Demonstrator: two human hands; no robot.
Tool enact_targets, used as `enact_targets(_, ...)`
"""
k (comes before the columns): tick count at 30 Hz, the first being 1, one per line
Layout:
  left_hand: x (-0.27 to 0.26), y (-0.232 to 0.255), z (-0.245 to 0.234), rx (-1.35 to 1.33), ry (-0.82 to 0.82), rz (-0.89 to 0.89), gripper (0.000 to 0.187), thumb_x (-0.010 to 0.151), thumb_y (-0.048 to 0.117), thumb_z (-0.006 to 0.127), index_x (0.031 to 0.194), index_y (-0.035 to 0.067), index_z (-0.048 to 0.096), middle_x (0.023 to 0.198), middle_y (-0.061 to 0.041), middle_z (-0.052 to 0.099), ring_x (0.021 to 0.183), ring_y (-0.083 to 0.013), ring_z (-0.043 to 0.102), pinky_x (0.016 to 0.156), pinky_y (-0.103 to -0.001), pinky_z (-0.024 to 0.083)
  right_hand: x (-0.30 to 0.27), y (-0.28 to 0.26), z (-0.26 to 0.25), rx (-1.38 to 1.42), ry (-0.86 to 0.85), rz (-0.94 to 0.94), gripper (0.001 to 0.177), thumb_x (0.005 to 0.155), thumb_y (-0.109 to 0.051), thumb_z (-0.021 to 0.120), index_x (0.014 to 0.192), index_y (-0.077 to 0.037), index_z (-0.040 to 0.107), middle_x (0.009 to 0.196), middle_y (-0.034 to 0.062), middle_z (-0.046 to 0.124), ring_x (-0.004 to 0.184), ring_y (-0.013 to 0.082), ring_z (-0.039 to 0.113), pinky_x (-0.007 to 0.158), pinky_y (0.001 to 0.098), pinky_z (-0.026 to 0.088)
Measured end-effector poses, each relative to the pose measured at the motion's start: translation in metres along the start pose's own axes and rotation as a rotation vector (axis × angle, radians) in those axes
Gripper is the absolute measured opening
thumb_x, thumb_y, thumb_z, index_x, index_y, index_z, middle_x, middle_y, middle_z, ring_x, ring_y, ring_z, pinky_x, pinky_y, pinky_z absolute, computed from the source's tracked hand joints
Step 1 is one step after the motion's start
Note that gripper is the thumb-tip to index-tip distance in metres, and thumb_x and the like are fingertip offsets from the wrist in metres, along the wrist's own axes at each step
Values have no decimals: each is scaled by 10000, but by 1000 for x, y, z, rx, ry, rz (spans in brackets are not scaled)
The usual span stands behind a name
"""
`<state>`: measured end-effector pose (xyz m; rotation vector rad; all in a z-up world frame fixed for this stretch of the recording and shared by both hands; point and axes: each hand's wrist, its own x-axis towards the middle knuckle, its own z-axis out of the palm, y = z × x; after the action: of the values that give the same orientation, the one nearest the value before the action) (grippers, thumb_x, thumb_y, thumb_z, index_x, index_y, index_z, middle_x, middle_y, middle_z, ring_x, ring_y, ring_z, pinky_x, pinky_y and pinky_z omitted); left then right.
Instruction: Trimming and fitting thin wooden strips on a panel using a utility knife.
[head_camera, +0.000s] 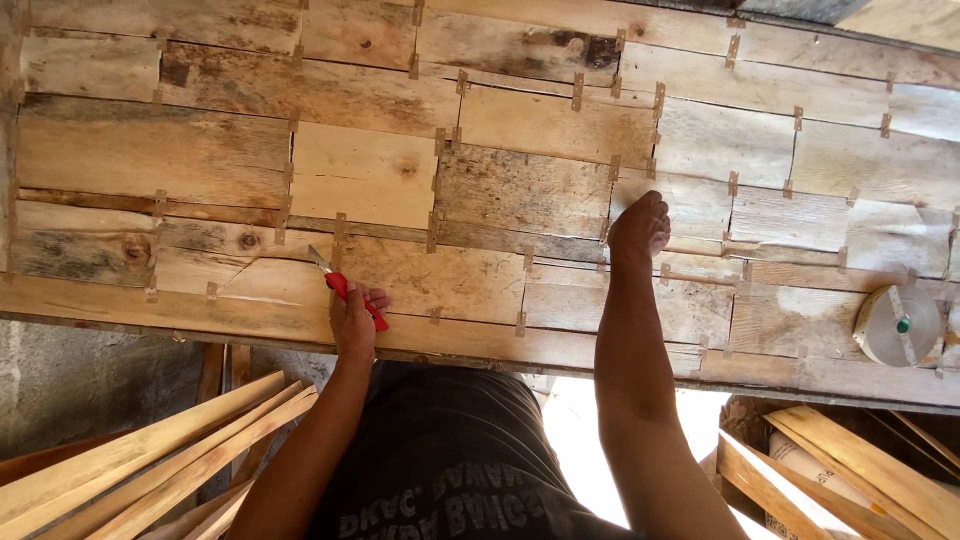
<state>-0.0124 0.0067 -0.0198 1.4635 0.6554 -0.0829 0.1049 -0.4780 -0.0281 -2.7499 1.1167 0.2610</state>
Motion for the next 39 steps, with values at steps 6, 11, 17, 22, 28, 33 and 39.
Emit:
enact_targets(6,2,-3,6,57,18,10,390,1108,448,431,1017,81,526,887,-98,684,728,-183,693,643,-299,545,-10,13,-6,280,46,-122,220,898,17,642,1101,-43,582,1076,177,684,1011,349,676,865,469,546)
enact_targets(11,-6,15,17,144,60,108,426,1115,436,407,1001,47,538,850,-108,679,669,-180,674,627,-300,553,-80,-28,50,660,4,-583,220,959,31,565,1150,-24,660,1053,188,686,850,308,674,705,418,550)
enact_targets(17,-12,10,11,89,65,111,432,1111,428,411,990,27,520,861,-123,664,662,-200,665,637,-322,564,-82,-75,-33,667,-285,-800,246,966,-79,686,1210,-102,717,1330,157,665,1169,349,650,967,438,523)
enact_targets(22,-4,-4,3,11,47,106,408,1118,424,425,1021,37,513,888,-132,644,692,-214,652,659,-335,556,91,-47,14,617,334,-532,138,895,-26,731,1016,-89,758,981,157,749,820,290,742,726,417,587)
enact_targets(28,-6,5,7,59,60,65,432,1100,457,409,1026,47,521,897,-135,672,710,-222,685,669,-344,575,150,-59,-18,508,237,-459,121,868,-59,757,978,-62,706,1010,148,703,921,314,695,789,426,551)
enact_targets(33,-7,1,7,88,101,42,449,1090,480,427,1032,47,530,885,-135,673,706,-227,681,664,-349,570,176,-70,-3,328,183,-424,76,927,-117,735,931,-85,666,1017,155,672,949,361,643,822,481,505)
enact_targets(39,-8,4,8,131,128,8,465,1084,498,429,1026,51,542,871,-123,678,698,-217,677,648,-340,562,202,-86,-17,438,112,-393,98,1064,-108,671,1050,-50,593,1085,157,681,1017,352,651,911,486,506)
